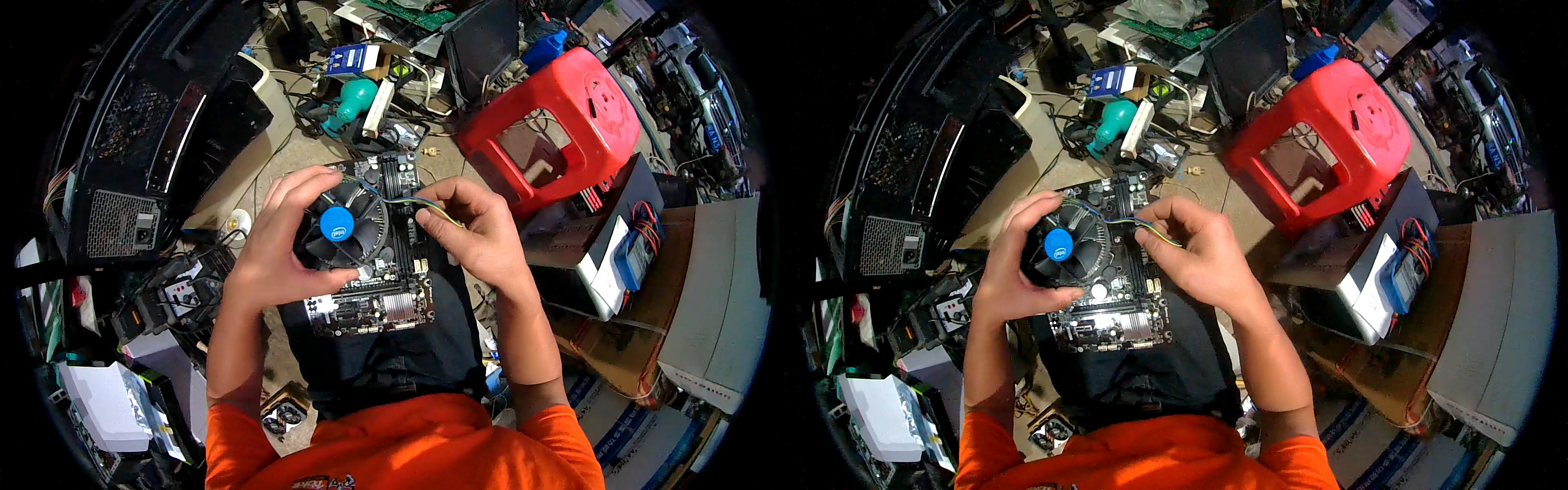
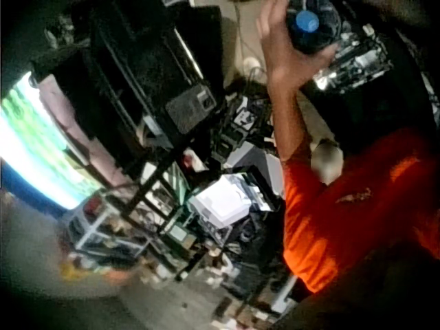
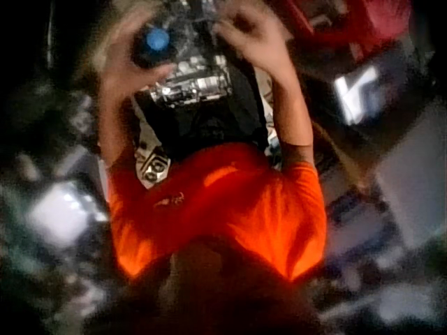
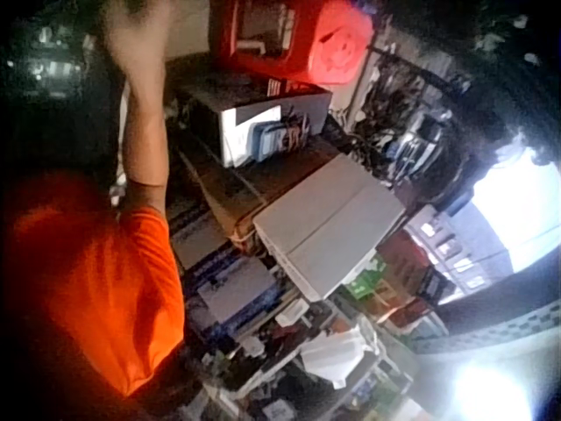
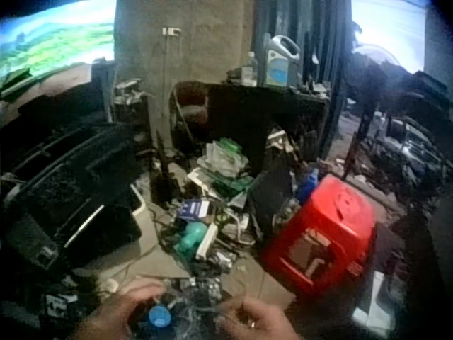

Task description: The person applies thermal paste to a CPU cooler and installs it onto a motherboard. They then connect the fan cable to the motherboard header and secure the cooler using a screwdriver.

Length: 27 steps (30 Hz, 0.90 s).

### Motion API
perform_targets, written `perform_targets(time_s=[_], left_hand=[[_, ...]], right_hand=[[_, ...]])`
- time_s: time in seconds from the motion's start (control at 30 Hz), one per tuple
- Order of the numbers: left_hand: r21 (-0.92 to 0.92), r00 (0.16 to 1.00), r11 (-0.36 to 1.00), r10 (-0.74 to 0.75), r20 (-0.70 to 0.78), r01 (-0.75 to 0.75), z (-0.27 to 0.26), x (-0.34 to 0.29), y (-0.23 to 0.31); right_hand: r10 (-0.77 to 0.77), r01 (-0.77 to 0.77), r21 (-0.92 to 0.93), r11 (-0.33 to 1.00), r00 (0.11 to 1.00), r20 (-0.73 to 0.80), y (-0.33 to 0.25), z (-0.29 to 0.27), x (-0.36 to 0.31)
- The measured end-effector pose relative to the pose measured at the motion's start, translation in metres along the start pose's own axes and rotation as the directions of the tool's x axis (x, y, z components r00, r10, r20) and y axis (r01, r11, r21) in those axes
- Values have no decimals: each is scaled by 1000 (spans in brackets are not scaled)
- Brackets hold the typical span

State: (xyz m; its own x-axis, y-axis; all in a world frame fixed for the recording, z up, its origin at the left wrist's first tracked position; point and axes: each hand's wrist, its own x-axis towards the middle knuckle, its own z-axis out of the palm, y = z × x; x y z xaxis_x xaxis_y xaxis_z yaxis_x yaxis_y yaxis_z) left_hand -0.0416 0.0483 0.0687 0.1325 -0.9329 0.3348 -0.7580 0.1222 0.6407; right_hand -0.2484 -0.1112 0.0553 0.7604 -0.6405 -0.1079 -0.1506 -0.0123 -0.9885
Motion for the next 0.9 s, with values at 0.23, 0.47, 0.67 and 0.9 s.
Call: perform_targets(time_s=[0.23, 0.47, 0.67, 0.9], left_hand=[[0, 1000, 1000, 2, 16, -2, 6, -3, -5], [-20, 1000, 1000, -11, 11, 11, 10, -4, -6], [21, 1000, 1000, -6, 3, 6, 11, -3, -3], [66, 1000, 998, -17, -3, 17, 11, -2, 2]], right_hand=[[81, -81, 5, 997, 997, 19, 4, 1, -8], [83, -83, 1, 997, 996, 34, 11, 0, -11], [-65, 67, -27, 997, 994, 85, 19, 1, -15], [-38, 43, -87, 995, 997, 66, 23, 10, -29]])
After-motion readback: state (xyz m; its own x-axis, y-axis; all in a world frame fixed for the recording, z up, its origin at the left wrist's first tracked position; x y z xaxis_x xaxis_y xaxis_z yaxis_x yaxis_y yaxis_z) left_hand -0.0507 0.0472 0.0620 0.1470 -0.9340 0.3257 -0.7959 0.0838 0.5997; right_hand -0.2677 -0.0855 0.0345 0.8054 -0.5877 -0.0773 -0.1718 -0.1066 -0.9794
